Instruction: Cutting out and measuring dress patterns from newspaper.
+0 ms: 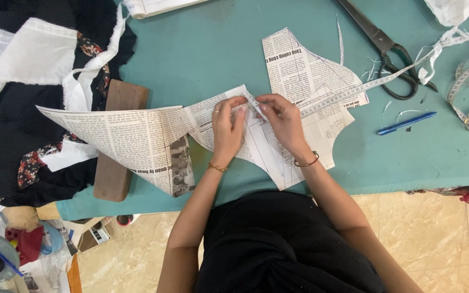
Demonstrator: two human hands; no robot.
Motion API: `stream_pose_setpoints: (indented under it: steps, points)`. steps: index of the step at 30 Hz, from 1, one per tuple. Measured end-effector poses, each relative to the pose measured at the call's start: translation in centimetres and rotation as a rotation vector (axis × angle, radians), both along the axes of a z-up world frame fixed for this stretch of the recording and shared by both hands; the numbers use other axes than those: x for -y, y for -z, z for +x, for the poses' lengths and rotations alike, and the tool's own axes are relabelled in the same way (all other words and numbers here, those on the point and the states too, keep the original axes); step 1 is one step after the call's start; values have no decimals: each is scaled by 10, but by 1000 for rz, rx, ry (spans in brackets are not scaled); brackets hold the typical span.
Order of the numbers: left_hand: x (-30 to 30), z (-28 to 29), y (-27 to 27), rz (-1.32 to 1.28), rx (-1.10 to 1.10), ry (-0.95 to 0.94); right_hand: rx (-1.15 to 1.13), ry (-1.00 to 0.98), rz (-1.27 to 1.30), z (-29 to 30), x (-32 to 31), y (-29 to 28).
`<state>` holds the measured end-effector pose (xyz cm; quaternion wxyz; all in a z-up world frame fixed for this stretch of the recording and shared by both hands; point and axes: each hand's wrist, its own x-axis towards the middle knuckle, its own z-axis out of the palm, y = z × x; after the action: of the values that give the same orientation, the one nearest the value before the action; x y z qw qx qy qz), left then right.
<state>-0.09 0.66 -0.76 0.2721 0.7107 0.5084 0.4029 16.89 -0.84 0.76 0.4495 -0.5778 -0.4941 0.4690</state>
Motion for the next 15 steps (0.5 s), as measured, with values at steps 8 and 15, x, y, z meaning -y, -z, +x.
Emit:
stream_pose_setpoints:
  steps: [8,15]
  points:
    - [-13,15,-3,-334,441,-138,227,-52,-236,-2,14,-43]
    - [-21,10,-15,-266,252,-213,601,-177,-86,23,65,-63]
